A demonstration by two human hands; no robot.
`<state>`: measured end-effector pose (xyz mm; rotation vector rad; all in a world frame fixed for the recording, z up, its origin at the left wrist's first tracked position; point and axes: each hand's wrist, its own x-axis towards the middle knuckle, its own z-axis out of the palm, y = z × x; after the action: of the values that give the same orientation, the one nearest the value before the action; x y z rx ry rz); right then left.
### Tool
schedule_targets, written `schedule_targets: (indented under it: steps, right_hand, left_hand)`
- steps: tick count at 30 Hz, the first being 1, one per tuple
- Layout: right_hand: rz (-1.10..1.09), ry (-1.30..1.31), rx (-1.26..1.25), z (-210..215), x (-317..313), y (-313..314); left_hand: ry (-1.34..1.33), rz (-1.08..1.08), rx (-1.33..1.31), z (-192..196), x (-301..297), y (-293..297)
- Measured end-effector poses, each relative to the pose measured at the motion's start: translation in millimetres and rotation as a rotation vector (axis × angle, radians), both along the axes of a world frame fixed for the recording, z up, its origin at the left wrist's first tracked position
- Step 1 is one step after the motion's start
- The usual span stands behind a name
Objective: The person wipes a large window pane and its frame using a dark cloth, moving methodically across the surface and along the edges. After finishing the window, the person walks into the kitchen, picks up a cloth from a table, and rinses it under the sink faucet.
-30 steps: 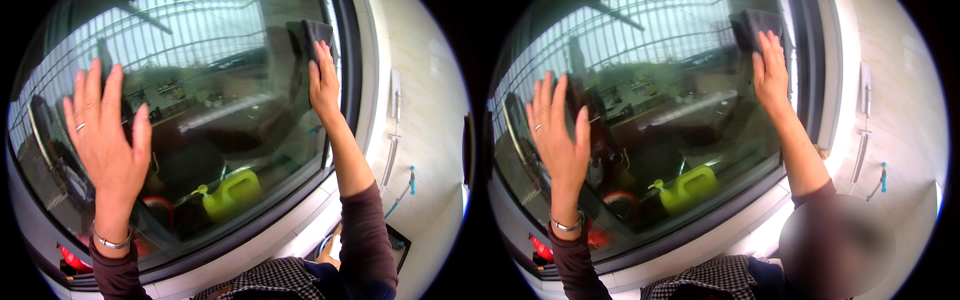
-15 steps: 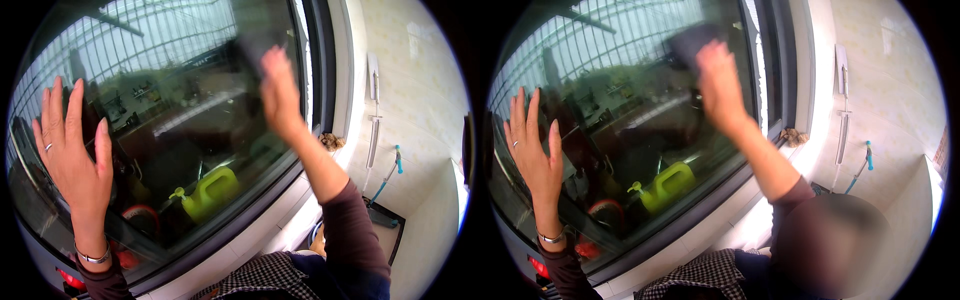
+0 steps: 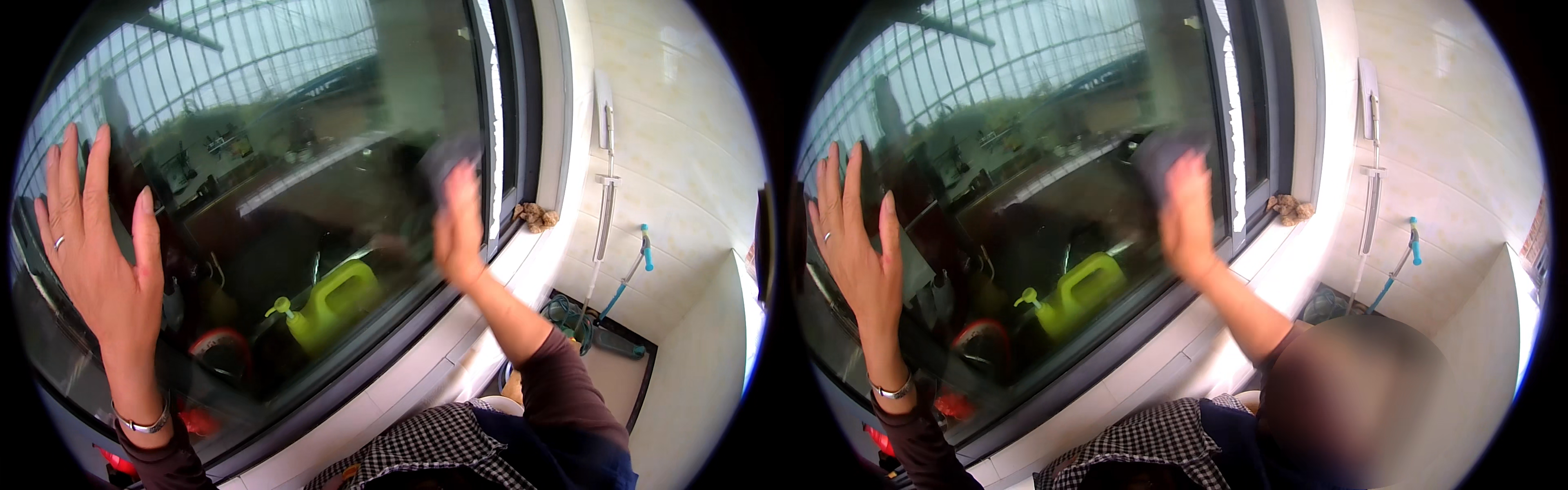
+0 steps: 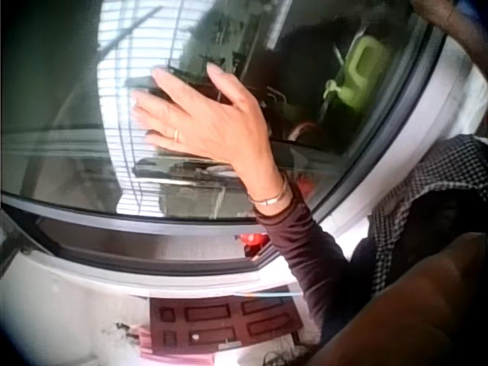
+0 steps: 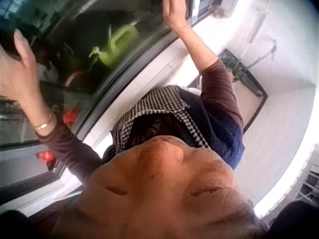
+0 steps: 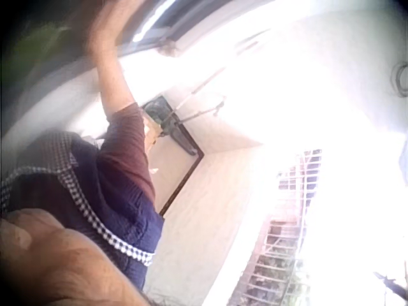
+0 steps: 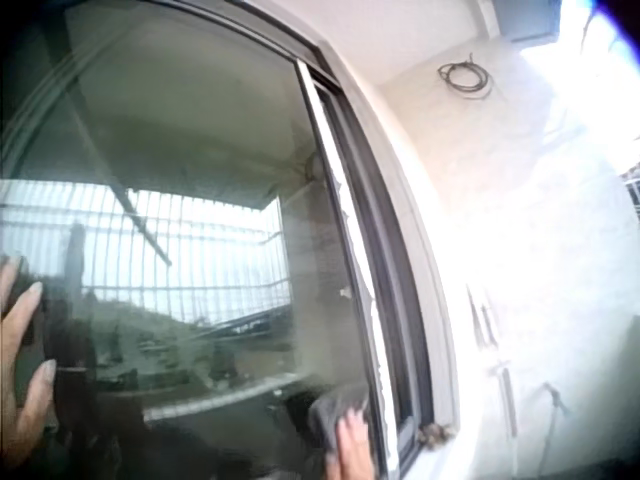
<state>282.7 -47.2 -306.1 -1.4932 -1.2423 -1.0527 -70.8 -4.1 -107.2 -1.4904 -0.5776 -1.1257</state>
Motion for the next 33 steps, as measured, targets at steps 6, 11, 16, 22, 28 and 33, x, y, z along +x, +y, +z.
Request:
schedule_targets:
  steps: [6,11,16,22,28,33]
  right_hand:
    - [0.190,0.041,0.358,19.4,3.8,6.9]
    - [0.561,0.040,0.233,-42.3,-42.8,7.0]
    - [0.006,0.215,0.525,5.4,68.5,2.4]
    - [0.071,0.645,0.443,-19.1,120.1,2.0]
    - [0.037,0.580,0.450,-38.1,80.7,4.1]
    - [0.141,0.461,0.355,-36.4,21.8,-6.4]
  left_hand:
    - [-0.025,-0.004,-0.028,-4.4,-0.8,-1.5]
    - [-0.030,0.044,-0.009,-3.4,-1.9,-3.6]
    - [-0.038,0.081,-0.002,-3.0,-8.3,-8.4]
    - [-0.068,-0.012,-0.020,-5.8,-2.0,-6.3]
    - [-0.048,-0.053,-0.019,-1.4,-36.9,-5.3]
    - [-0.042,-0.017,-0.017,0.1,-95.1,-4.1]
